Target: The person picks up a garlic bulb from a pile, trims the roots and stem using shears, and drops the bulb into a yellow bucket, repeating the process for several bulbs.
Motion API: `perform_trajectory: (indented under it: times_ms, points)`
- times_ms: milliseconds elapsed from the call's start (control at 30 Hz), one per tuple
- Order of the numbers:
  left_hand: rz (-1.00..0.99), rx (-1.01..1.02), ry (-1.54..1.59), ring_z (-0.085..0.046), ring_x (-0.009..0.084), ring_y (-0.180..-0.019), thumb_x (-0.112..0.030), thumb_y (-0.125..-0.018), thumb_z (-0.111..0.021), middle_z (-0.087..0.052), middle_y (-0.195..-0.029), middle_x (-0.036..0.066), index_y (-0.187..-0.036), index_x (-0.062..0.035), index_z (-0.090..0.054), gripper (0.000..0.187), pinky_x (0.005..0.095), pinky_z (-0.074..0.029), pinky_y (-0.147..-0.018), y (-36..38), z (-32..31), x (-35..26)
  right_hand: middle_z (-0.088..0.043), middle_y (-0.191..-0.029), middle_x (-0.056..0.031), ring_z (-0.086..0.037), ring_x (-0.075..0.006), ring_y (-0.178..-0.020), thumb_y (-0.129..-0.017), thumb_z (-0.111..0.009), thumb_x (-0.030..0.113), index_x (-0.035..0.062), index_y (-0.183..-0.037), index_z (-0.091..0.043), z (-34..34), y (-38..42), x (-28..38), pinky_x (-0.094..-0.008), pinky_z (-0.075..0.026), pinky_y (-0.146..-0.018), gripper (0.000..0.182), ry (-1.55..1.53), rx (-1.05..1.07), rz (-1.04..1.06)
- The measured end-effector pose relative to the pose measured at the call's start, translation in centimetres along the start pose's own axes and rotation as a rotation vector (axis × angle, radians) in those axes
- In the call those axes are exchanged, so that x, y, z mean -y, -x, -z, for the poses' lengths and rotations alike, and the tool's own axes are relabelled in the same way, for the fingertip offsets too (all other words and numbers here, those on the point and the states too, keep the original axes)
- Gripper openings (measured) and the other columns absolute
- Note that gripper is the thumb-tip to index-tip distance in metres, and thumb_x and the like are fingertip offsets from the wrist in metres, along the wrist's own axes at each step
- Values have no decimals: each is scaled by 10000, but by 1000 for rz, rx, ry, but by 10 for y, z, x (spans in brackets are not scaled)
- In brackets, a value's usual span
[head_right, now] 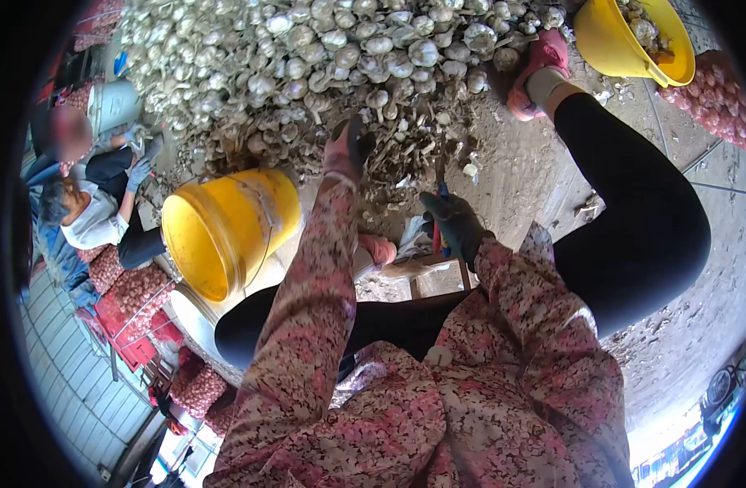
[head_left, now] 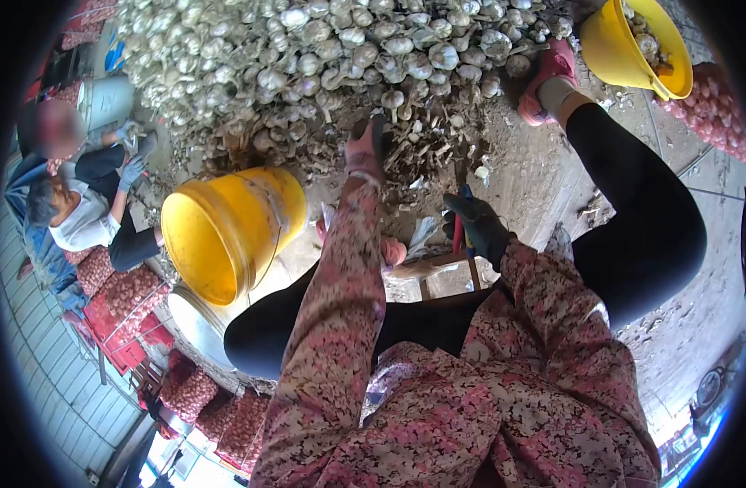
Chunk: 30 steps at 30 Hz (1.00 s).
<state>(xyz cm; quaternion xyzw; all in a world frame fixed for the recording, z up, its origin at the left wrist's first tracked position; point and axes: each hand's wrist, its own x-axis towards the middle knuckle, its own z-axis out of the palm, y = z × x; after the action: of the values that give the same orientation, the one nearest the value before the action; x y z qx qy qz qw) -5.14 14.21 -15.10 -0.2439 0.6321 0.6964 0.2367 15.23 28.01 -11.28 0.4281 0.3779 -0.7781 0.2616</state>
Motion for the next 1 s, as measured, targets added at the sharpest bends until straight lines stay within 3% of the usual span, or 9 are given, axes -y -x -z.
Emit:
perform_trajectory:
  times_ms: [133,233,333,400,433,533,767,900,1000]
  points:
    - [136,-109,-374,-659,210,-751,-308,-849,-684,-653,-954,108,-1092,-28,-584,384,317,-555,-598,-91,-38,41,-580,-834,-22,-602,-158,-707,-794,-732,432,88,-991,-568,3,0,9,-323,-524,-649,430,-104,1,33]
    - [203,-333,-812,-636,311,-1009,-479,-707,-757,-662,-1071,175,-1116,-14,-624,634,399,-527,-834,-147,-36,78,-576,-870,-1,-598,-145,-729,-801,-726,438,93,-1013,-568,3,-1,18,-317,-524,-673,435,-78,-34,52]
    - [215,-172,-551,-632,344,-1012,-414,-755,-736,-659,-1090,164,-1191,-13,-573,615,432,-521,-851,-151,-14,90,-583,-850,-11,-593,-139,-721,-805,-724,415,81,-1033,-555,4,-2,22,-315,-515,-674,439,30,-41,138]
    - [73,-33,-263,-658,297,-867,-299,-813,-706,-667,-1001,134,-1177,-26,-563,477,390,-548,-722,-96,-16,60,-633,-867,-118,-642,-274,-780,-825,-684,383,67,-1025,-548,3,0,32,-375,-504,-719,398,600,-201,332]
    - [-52,45,-63,-682,247,-729,-222,-851,-681,-674,-909,115,-1142,-33,-568,364,342,-570,-597,-57,-19,38,-633,-867,-118,-642,-274,-780,-825,-684,383,67,-1025,-548,0,6,39,-375,-504,-719,398,595,-198,335]
    - [-27,146,107,-679,261,-825,-139,-854,-661,-659,-982,113,-1161,-45,-558,337,349,-578,-677,-2,3,17,-638,-946,-186,-626,-379,-880,-781,-683,365,61,-1107,-511,-9,24,57,-453,-494,-765,477,922,-339,597]
    - [-116,109,350,-658,292,-931,-35,-830,-645,-638,-1031,129,-1098,-48,-558,282,378,-571,-795,5,49,4,-639,-959,-178,-621,-364,-893,-767,-677,346,56,-1074,-541,-23,31,46,-459,-482,-787,444,1126,-399,884]
    - [-162,8,277,-674,270,-762,5,-804,-676,-647,-929,107,-1119,-50,-542,346,372,-593,-638,25,54,-19,-630,-987,-172,-624,-344,-925,-740,-729,308,42,-1098,-549,-36,50,45,-412,-502,-793,481,1140,-380,871]
    - [-175,69,362,-663,281,-835,-106,-841,-662,-641,-1018,145,-1167,-69,-510,362,339,-568,-694,31,68,-24,-630,-995,-174,-623,-347,-924,-747,-726,313,34,-1124,-539,-47,54,44,-414,-502,-788,506,1179,-366,846]
